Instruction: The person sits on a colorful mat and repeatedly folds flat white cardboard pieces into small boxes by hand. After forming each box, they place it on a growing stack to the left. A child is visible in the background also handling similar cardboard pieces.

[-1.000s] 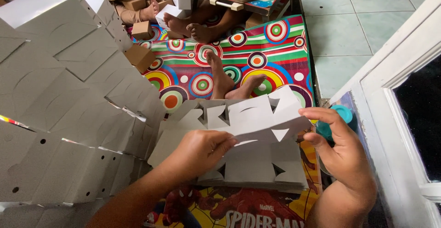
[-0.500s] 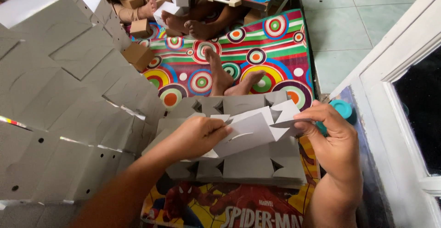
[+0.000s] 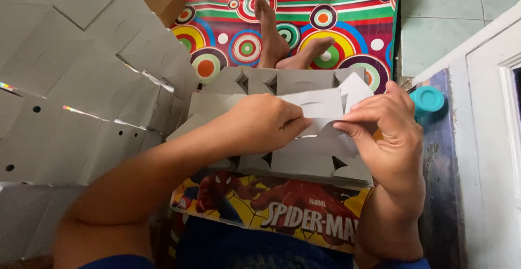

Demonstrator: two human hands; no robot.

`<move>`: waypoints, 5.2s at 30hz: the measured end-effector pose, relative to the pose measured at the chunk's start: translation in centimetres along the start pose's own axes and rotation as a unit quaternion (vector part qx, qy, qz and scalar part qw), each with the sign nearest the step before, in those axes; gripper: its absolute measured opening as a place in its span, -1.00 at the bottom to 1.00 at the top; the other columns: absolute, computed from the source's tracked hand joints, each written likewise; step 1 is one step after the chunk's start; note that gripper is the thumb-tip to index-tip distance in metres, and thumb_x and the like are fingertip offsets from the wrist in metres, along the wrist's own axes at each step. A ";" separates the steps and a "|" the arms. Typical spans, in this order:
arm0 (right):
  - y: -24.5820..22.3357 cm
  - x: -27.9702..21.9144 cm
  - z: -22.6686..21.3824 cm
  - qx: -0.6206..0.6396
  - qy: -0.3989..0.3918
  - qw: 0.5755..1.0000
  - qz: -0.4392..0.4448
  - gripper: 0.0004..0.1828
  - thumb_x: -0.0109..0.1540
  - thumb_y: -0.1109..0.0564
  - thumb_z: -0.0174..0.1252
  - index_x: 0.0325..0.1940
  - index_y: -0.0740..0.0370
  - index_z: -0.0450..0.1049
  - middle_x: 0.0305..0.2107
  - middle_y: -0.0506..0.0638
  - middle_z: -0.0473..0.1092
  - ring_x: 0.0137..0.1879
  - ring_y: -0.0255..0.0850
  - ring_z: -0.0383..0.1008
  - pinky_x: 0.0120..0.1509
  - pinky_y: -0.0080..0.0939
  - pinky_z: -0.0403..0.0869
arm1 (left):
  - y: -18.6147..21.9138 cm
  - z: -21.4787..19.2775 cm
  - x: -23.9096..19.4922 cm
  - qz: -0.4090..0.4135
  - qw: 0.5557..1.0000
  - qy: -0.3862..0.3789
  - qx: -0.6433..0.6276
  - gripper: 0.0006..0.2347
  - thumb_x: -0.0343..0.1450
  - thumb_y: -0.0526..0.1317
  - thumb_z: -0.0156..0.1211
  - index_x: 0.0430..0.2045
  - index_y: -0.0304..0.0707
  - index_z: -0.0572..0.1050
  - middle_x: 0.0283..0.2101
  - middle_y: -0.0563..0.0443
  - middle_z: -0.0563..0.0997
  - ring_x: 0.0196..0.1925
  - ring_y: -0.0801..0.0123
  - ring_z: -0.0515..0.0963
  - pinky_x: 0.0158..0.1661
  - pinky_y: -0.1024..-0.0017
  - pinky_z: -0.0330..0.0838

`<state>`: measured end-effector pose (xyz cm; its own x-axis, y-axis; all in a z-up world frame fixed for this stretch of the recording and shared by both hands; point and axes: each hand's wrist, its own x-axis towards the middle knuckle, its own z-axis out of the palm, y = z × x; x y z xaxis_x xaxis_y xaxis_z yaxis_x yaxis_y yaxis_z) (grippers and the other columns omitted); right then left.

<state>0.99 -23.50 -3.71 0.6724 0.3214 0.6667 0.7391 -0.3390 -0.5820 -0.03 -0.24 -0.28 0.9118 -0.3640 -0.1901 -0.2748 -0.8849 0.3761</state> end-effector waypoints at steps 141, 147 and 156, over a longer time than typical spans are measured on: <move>-4.4 -0.7 -1.2 0.065 -0.159 0.980 -0.099 -0.77 0.26 0.01 0.17 -0.02 0.03 0.52 -0.07 -0.08 0.54 0.19 -0.09 0.53 0.70 0.33 -0.19 | -0.8 1.4 -5.9 0.077 0.874 0.151 -0.456 -0.13 0.42 -0.13 0.23 0.52 -0.01 -0.32 -0.11 -0.08 0.43 -0.27 0.43 0.43 -0.25 0.51 0.32; -2.5 -0.7 -2.1 0.097 -0.063 0.993 0.000 -0.74 0.39 0.22 0.02 0.15 0.36 0.36 0.17 0.29 0.38 0.36 0.06 0.41 0.62 0.06 0.39 | -0.6 1.2 -7.1 0.107 0.860 0.142 -0.478 -0.12 0.40 -0.18 0.17 0.51 0.00 -0.40 -0.10 -0.13 0.46 -0.24 0.38 0.45 -0.23 0.50 0.34; -1.9 -0.2 -1.2 0.038 -0.125 0.990 0.049 -0.47 0.27 0.24 0.25 0.30 0.37 0.30 0.23 0.25 0.37 0.31 0.03 0.39 0.50 -0.03 0.36 | -1.3 3.3 -7.4 0.147 0.854 0.191 -0.460 -0.20 0.38 -0.15 0.14 0.52 -0.12 -0.19 -0.03 -0.21 0.52 0.46 -0.02 0.46 0.15 0.38 0.38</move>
<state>-0.61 -24.00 -2.12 0.7227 0.5027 0.4744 0.6643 -0.3156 -0.6776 -7.43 2.67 -2.35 0.9257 -0.2550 0.2793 -0.3133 -0.1033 0.9440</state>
